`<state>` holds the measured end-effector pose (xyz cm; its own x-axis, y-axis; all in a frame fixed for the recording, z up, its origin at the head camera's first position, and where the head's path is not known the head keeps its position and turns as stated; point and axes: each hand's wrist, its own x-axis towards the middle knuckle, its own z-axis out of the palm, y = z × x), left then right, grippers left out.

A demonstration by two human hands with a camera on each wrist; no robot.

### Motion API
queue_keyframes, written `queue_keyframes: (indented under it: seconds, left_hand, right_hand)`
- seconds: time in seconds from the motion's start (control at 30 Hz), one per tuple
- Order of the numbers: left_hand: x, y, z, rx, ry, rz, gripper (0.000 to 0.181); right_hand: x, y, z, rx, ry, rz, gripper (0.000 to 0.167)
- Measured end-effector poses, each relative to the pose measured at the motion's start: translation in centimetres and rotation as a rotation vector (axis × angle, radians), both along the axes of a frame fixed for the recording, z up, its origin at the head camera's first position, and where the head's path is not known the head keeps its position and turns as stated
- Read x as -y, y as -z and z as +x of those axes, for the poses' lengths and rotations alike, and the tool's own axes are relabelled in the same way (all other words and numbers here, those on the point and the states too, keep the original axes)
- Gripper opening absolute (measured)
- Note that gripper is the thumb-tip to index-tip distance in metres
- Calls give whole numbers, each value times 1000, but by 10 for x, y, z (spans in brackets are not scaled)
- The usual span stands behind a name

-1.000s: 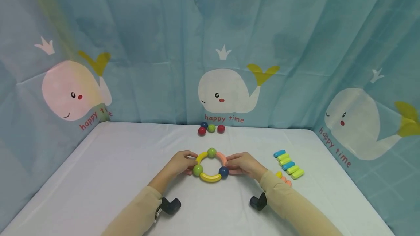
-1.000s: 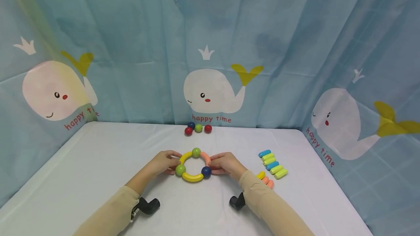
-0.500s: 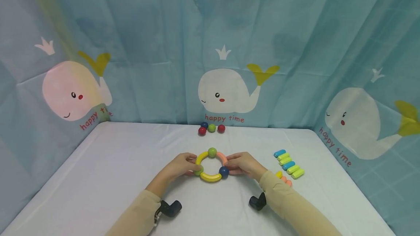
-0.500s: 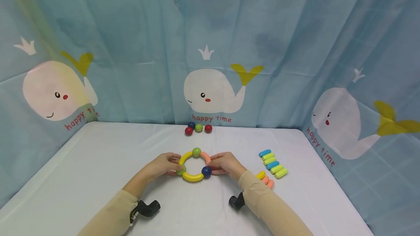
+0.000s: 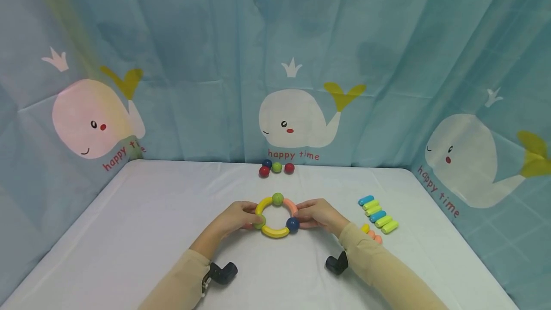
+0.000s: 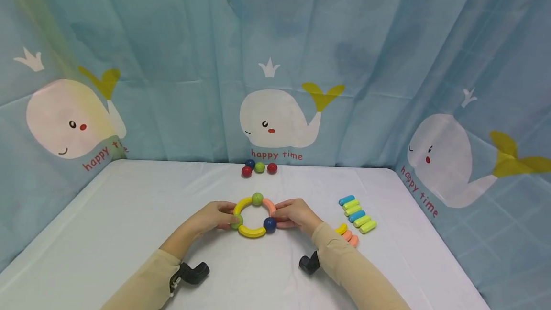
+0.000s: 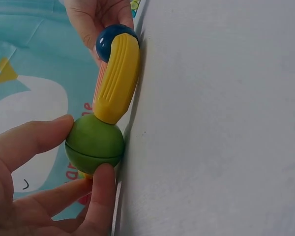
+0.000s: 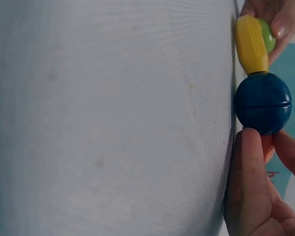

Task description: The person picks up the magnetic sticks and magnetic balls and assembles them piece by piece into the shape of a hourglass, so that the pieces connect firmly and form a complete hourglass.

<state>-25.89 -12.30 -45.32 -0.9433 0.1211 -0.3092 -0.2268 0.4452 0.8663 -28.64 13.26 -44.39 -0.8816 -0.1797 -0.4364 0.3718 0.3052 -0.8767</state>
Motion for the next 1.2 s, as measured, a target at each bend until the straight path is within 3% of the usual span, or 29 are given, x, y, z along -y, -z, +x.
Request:
queue_keyframes:
  seconds: [0.4, 0.53, 0.77, 0.97, 1.2]
  left_hand:
    - [-3, -3, -3, -8, 15, -8, 60]
    - [-2, 0, -5, -42, -18, 27, 49]
    - [-2, 4, -13, -42, -104, 64, 39]
    - [-4, 4, -16, -46, -124, 37, 38]
    - [-6, 4, -18, -30, -136, 22, 36]
  right_hand:
    - [-5, -2, 2, -9, 11, -1, 37]
    - [-19, -13, 5, -78, 3, 32, 38]
    - [-86, -37, 14, -213, 97, 74, 51]
    - [-149, -41, 27, -183, 233, 70, 66]
    - [-204, -33, 45, -128, 287, 133, 74]
